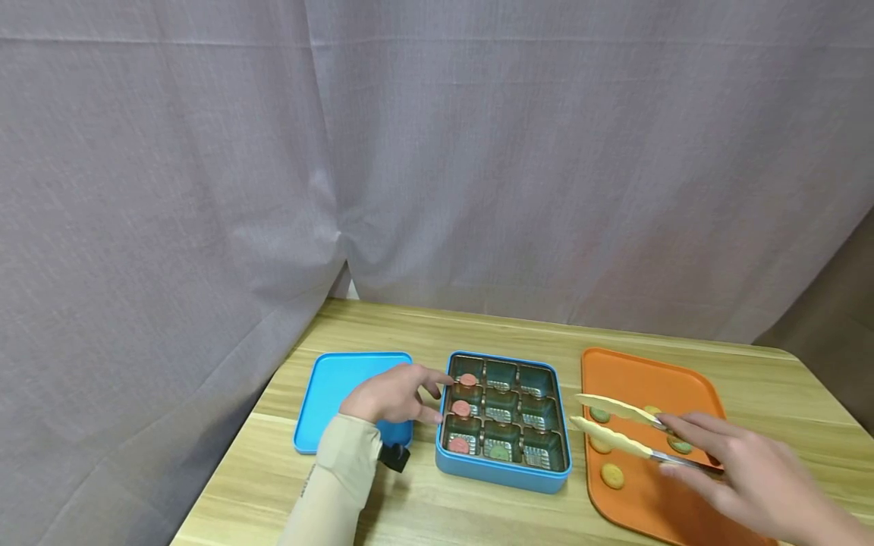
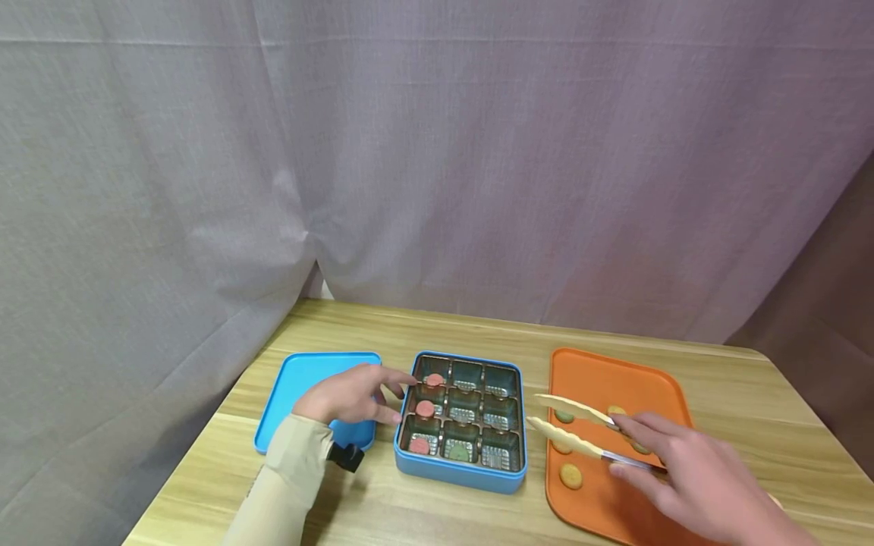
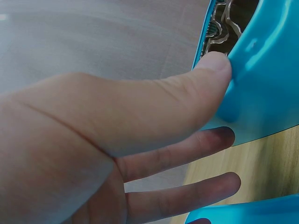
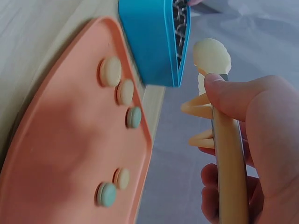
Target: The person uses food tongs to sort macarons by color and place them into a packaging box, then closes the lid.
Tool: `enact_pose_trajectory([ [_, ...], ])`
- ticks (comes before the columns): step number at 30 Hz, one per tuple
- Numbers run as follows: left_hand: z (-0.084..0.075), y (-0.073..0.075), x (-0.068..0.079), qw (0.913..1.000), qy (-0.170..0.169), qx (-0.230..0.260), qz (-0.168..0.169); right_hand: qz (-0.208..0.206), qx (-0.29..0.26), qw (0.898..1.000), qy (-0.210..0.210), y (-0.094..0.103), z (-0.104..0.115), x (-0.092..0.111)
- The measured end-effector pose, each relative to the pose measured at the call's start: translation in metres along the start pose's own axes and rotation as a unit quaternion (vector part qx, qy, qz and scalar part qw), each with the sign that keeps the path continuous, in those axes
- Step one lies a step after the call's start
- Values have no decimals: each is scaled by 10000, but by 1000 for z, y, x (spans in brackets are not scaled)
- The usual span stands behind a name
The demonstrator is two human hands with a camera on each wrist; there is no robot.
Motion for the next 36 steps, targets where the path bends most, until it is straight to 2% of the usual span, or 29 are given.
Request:
enact_pose_trajectory([
  [14, -1, 0, 1, 10000, 26, -41, -5, 481, 297, 9967, -589, -5, -29, 11],
  [26, 0, 0, 0, 10000, -18, -60, -18, 860, 330, 9922, -840, -19, -54, 19],
  [36, 0, 0, 0, 10000, -33, -73, -10, 1263, 220, 9873, -935, -29, -61, 19],
])
Point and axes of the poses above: each hand's wrist, its own x-axis away from the middle knuckle, its own y-axis out of the back of the hand, z = x × y, the point moved 1 cm from there along -x, towards the middle knuckle, and after that the axes turned 1 degree about -z, right-handed, at the moved point
